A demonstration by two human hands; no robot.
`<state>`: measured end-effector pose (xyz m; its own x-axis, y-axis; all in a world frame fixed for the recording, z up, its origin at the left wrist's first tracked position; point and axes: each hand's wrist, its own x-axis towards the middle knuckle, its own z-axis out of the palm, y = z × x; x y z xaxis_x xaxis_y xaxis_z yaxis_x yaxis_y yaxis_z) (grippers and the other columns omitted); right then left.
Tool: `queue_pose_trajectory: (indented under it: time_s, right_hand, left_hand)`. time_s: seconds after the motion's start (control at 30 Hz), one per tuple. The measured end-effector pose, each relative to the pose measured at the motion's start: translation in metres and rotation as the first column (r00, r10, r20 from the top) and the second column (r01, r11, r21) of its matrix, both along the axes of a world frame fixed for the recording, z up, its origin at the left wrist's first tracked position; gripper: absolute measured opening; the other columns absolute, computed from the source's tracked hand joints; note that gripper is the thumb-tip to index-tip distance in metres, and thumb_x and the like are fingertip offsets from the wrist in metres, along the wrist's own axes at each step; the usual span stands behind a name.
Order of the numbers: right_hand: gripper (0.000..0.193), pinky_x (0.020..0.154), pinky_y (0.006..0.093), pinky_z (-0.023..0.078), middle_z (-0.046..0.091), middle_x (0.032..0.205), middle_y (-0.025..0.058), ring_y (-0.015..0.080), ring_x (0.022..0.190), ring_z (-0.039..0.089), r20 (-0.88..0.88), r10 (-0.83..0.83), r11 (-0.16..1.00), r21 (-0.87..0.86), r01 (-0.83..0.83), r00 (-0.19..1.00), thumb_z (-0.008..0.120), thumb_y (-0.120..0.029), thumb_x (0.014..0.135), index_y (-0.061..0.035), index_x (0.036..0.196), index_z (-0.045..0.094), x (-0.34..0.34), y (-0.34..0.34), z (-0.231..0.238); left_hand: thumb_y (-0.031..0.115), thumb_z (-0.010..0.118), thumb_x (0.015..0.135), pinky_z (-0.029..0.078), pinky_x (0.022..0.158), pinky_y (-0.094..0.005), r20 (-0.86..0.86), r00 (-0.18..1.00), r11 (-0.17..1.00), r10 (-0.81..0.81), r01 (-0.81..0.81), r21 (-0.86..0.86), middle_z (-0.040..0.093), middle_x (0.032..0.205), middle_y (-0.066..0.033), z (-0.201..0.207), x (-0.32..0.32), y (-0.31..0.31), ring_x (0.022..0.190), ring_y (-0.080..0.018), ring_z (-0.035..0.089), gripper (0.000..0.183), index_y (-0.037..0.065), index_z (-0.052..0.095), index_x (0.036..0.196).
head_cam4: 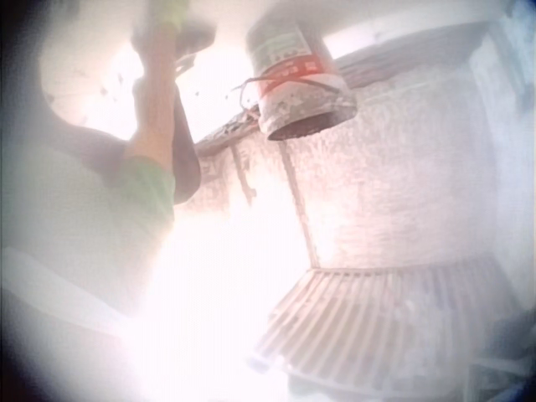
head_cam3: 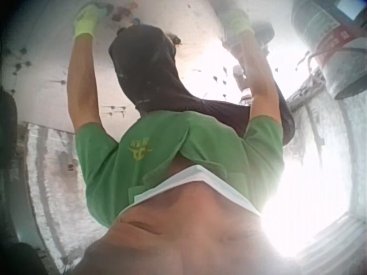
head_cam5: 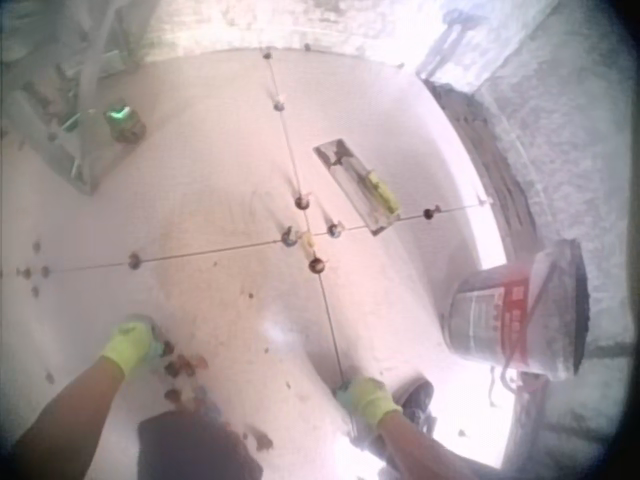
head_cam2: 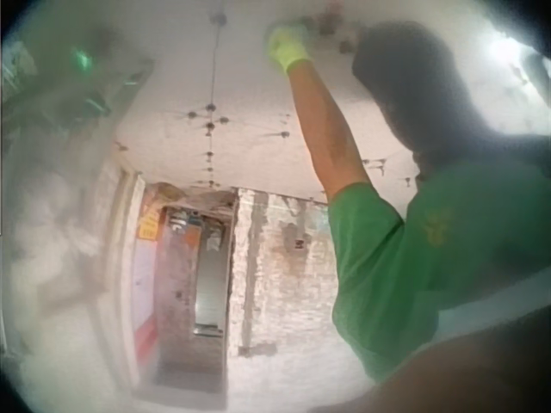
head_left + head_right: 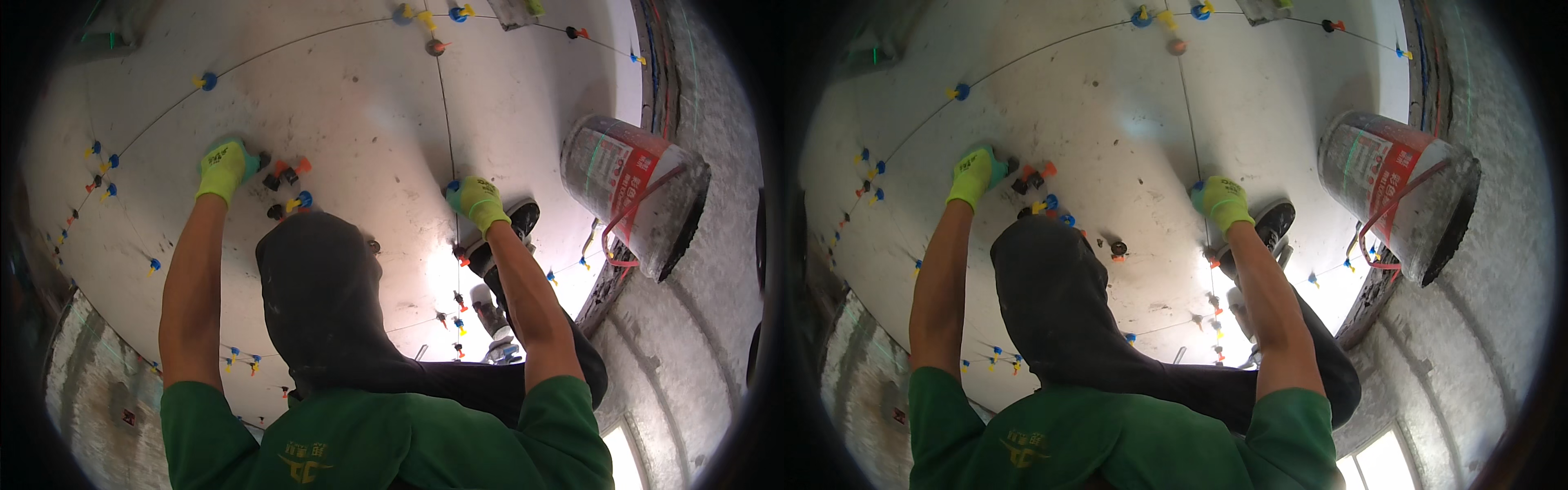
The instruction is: The person mixes cement in a bucket using a trowel, then scoops the mixture into a smaller bucket. They carry the bucket to a tiled floor area and apply the cement between tiles using a trowel.
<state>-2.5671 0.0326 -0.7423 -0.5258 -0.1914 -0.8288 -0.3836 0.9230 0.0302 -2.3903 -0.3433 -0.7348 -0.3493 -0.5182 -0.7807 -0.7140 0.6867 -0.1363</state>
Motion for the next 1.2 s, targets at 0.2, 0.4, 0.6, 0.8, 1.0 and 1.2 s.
queue_pose_trajectory:
  time_s: [0.2, 0.4, 0.6, 0.8, 1.0, 1.2]
  right_hand:
    - [0.017, 0.067, 0.0408, 0.050, 0.068, 0.081, 0.0156, 0.0303, 0.081, 0.067, -0.110, 0.459, 0.884, -0.035, -0.465, 0.881, 0.054, -0.014, 0.077, -0.0092, 0.080, 0.070, 0.004, 0.006, -0.001]
    - [0.025, 0.054, 0.0408, 0.046, 0.064, 0.067, 0.0132, 0.0285, 0.065, 0.064, -0.243, -0.078, 0.985, -0.166, 0.037, 0.967, 0.055, -0.028, 0.085, -0.0087, 0.072, 0.065, 0.024, 0.026, 0.002]
    - [0.031, 0.038, 0.0300, 0.026, 0.038, 0.053, -0.0004, 0.0144, 0.039, 0.032, 0.549, -0.752, -0.329, 0.167, 0.930, -0.365, 0.050, -0.029, 0.089, -0.0147, 0.064, 0.039, 0.035, 0.020, -0.011]
    - [0.020, 0.042, 0.0315, 0.035, 0.051, 0.060, 0.0025, 0.0154, 0.042, 0.042, 0.350, -0.928, 0.163, 0.074, 0.984, 0.127, 0.051, -0.022, 0.084, -0.0130, 0.067, 0.047, 0.024, 0.014, -0.019]
    - [0.017, 0.054, 0.0367, 0.047, 0.065, 0.073, 0.0112, 0.0235, 0.058, 0.061, 0.126, -0.845, 0.521, -0.020, 0.853, 0.519, 0.051, -0.018, 0.080, -0.0068, 0.076, 0.064, 0.018, 0.007, -0.007]
    - [0.027, 0.066, 0.0402, 0.050, 0.067, 0.075, 0.0189, 0.0330, 0.069, 0.065, -0.069, 0.159, 0.985, -0.058, -0.163, 0.985, 0.048, -0.021, 0.077, -0.0048, 0.075, 0.069, -0.004, -0.010, 0.018]
  left_hand:
    - [0.050, 0.067, 0.075, 0.049, 0.081, -0.0413, 0.018, 0.999, 0.999, -0.026, 0.026, 0.035, 0.066, 0.099, -0.0197, -0.007, 0.002, -0.006, 0.093, -0.0357, 0.063, 0.053, 0.003, 0.068, 0.100]
    - [0.053, 0.066, 0.074, 0.047, 0.084, -0.0424, 0.056, 0.998, 0.998, -0.016, 0.013, 0.064, 0.064, 0.105, -0.0219, -0.009, -0.001, -0.007, 0.099, -0.0375, 0.061, 0.061, 0.001, 0.065, 0.106]
    - [0.055, 0.065, 0.074, 0.047, 0.088, -0.0420, -0.029, 0.999, 0.999, -0.033, 0.033, -0.001, 0.062, 0.113, -0.0204, -0.011, 0.006, -0.003, 0.106, -0.0364, 0.059, 0.066, 0.004, 0.063, 0.115]
    - [0.057, 0.063, 0.074, 0.046, 0.091, -0.0422, -0.015, 0.998, 0.998, -0.057, 0.057, 0.003, 0.060, 0.117, -0.0213, -0.013, 0.007, -0.004, 0.108, -0.0372, 0.057, 0.070, 0.003, 0.061, 0.118]
    - [0.060, 0.062, 0.074, 0.045, 0.091, -0.0427, -0.009, 0.999, 0.999, -0.044, 0.044, -0.014, 0.060, 0.118, -0.0217, -0.012, 0.009, -0.003, 0.109, -0.0381, 0.056, 0.073, 0.002, 0.059, 0.120]
    - [0.060, 0.062, 0.074, 0.046, 0.090, -0.0439, -0.014, 0.998, 0.998, -0.064, 0.064, 0.000, 0.059, 0.117, -0.0226, -0.014, 0.010, -0.003, 0.110, -0.0382, 0.056, 0.074, 0.002, 0.058, 0.120]
